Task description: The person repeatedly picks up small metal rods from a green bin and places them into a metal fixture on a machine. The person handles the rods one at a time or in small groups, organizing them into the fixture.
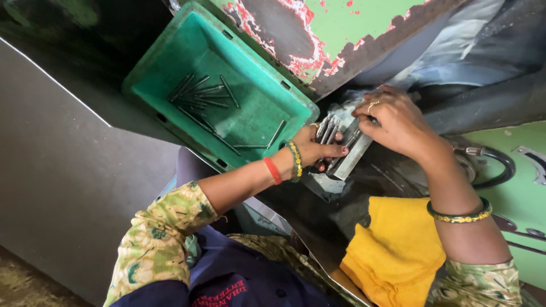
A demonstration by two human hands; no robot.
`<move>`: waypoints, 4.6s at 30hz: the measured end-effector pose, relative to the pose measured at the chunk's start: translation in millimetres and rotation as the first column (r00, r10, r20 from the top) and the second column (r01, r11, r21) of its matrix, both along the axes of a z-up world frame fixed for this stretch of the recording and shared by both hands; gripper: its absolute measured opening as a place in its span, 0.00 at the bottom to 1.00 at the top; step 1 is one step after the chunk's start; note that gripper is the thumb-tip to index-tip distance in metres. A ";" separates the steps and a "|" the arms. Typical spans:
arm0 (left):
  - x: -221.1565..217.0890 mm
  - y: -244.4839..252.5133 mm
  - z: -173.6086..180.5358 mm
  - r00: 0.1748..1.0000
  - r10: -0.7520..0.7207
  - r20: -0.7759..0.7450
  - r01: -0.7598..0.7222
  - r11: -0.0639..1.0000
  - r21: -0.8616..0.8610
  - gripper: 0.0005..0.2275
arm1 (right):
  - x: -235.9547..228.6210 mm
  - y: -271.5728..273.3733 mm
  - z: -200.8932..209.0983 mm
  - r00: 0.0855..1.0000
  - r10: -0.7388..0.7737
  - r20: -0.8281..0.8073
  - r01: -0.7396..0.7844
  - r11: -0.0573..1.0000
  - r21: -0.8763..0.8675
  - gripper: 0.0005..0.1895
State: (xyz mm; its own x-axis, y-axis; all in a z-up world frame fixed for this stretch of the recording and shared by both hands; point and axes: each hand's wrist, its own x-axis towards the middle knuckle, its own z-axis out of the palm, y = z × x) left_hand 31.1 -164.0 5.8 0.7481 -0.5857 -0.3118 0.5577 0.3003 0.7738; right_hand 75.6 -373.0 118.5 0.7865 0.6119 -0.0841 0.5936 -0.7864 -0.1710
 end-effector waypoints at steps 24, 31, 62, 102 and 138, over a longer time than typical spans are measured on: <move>16.6 20.8 -17.7 0.932 0.251 -0.263 -0.329 0.891 -0.313 0.12 | -31.1 37.7 10.6 0.995 -0.095 -0.041 0.073 0.923 -0.378 0.48; 36.2 50.8 -72.2 0.698 0.667 -0.262 -0.707 0.584 -0.399 0.10 | -25.2 26.4 2.4 0.998 -0.067 0.010 0.067 0.947 -0.316 0.42; 8.1 20.4 -6.0 0.983 -0.130 -0.130 0.122 0.990 -0.065 0.16 | -6.4 14.5 8.4 0.997 -0.070 -0.023 0.069 0.997 -0.035 0.20; 9.3 20.5 -13.2 0.990 0.009 -0.138 -0.021 0.996 -0.086 0.16 | -17.6 20.2 2.2 0.996 -0.079 0.042 0.089 0.942 -0.323 0.46; 24.7 -44.9 -20.9 0.970 0.233 0.066 -0.232 0.972 -0.029 0.14 | -27.6 50.1 36.6 0.979 -0.097 -0.178 0.059 0.977 -0.204 0.66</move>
State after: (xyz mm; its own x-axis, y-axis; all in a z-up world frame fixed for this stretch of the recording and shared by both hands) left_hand 55.7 -208.9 -15.1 0.8837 -0.3991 -0.2444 0.4163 0.4320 0.8000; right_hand 48.0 -322.9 155.1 0.7901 0.5059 -0.3461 0.5013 -0.8582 -0.1101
